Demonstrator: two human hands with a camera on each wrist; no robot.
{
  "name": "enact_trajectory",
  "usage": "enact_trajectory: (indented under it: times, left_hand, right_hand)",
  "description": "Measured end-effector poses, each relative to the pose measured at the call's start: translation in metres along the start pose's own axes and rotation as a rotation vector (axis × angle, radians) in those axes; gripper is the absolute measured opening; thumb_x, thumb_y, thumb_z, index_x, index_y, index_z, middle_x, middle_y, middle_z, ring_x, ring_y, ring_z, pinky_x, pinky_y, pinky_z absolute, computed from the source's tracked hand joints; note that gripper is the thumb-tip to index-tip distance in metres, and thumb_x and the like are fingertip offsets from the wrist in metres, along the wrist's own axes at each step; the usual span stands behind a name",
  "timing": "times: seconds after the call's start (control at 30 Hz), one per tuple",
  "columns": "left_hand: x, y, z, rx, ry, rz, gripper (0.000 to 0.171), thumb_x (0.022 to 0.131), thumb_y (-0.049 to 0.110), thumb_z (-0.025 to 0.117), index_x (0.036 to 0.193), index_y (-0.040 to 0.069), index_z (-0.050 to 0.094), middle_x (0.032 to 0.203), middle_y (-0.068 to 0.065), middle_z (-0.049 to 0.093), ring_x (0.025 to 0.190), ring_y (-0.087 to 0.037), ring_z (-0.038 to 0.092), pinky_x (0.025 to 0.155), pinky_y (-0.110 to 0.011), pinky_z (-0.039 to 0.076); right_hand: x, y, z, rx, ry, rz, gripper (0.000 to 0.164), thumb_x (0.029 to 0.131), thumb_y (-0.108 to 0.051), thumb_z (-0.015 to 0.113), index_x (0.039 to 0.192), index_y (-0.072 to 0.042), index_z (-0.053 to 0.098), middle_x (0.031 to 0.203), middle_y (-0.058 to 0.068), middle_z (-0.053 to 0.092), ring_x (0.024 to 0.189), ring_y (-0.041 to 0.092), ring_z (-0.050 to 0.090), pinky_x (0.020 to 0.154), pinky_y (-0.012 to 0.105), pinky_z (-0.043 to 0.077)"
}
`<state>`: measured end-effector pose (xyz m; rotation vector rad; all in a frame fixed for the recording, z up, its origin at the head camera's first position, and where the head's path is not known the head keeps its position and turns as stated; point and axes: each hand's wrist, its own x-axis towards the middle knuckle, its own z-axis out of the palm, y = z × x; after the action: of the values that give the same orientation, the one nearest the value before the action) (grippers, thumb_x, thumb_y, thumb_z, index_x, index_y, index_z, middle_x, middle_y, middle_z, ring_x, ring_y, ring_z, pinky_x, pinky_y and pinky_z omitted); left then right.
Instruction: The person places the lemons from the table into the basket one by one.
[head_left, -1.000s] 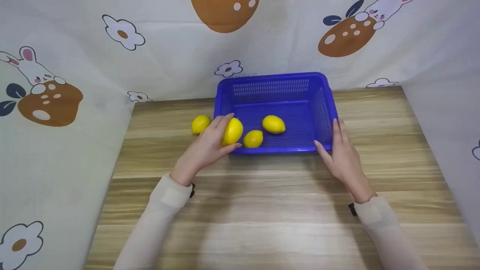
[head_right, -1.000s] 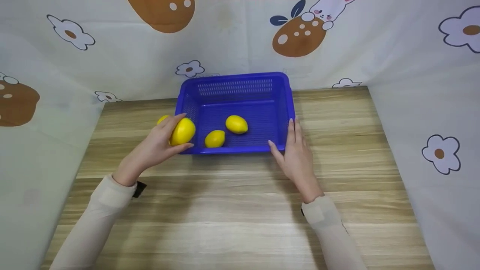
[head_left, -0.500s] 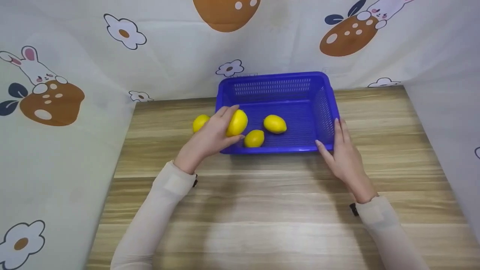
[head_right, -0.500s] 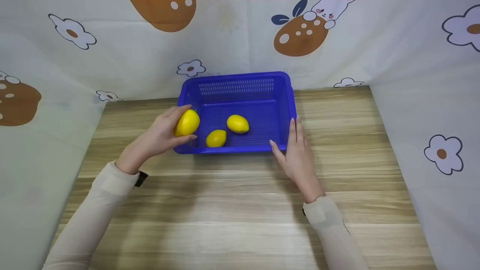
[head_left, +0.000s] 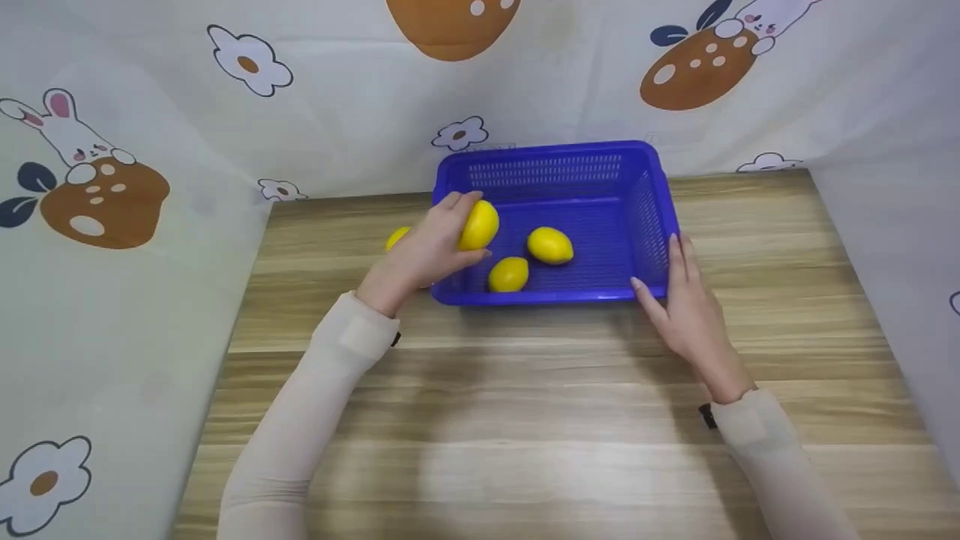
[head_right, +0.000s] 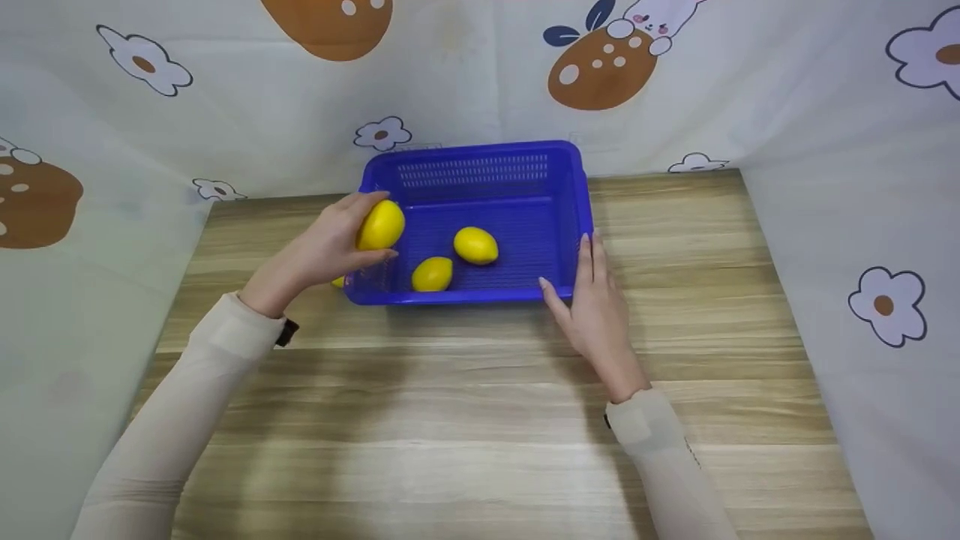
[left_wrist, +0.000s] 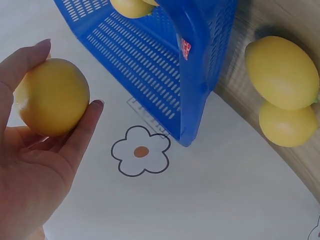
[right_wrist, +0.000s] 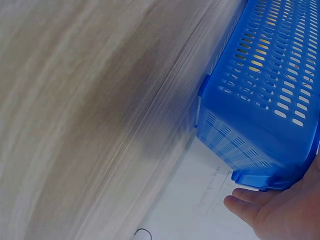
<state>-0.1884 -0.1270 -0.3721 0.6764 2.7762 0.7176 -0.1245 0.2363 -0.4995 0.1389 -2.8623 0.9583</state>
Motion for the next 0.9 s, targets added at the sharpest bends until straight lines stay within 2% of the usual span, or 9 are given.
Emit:
enact_trajectory:
  times: [0.43, 0.9]
  left_hand:
    - [0.015, -0.002, 0.000, 0.044, -0.043, -0.020, 0.084, 0.095, 0.025, 0.080, 0.158, -0.007, 0.035, 0.151, -0.028, 0.049, 0.130, -0.038, 0.057, 0.115, -0.047, 0.050]
    - [0.029, -0.013, 0.006, 0.079, -0.070, -0.048, 0.084, 0.094, 0.024, 0.081, 0.156, -0.010, 0.036, 0.151, -0.031, 0.048, 0.130, -0.040, 0.056, 0.117, -0.047, 0.047]
  right_hand:
    - [0.000, 0.000, -0.001, 0.000, -0.001, -0.003, 0.089, 0.108, -0.048, 0.054, 0.168, 0.002, 0.011, 0.174, 0.026, 0.010, 0.153, 0.055, 0.027, 0.117, 0.076, 0.031]
    - [-0.001, 0.000, 0.000, -0.010, 0.001, -0.001, 0.089, 0.108, -0.048, 0.054, 0.167, 0.003, 0.011, 0.175, 0.026, 0.010, 0.151, 0.057, 0.028, 0.114, 0.077, 0.032]
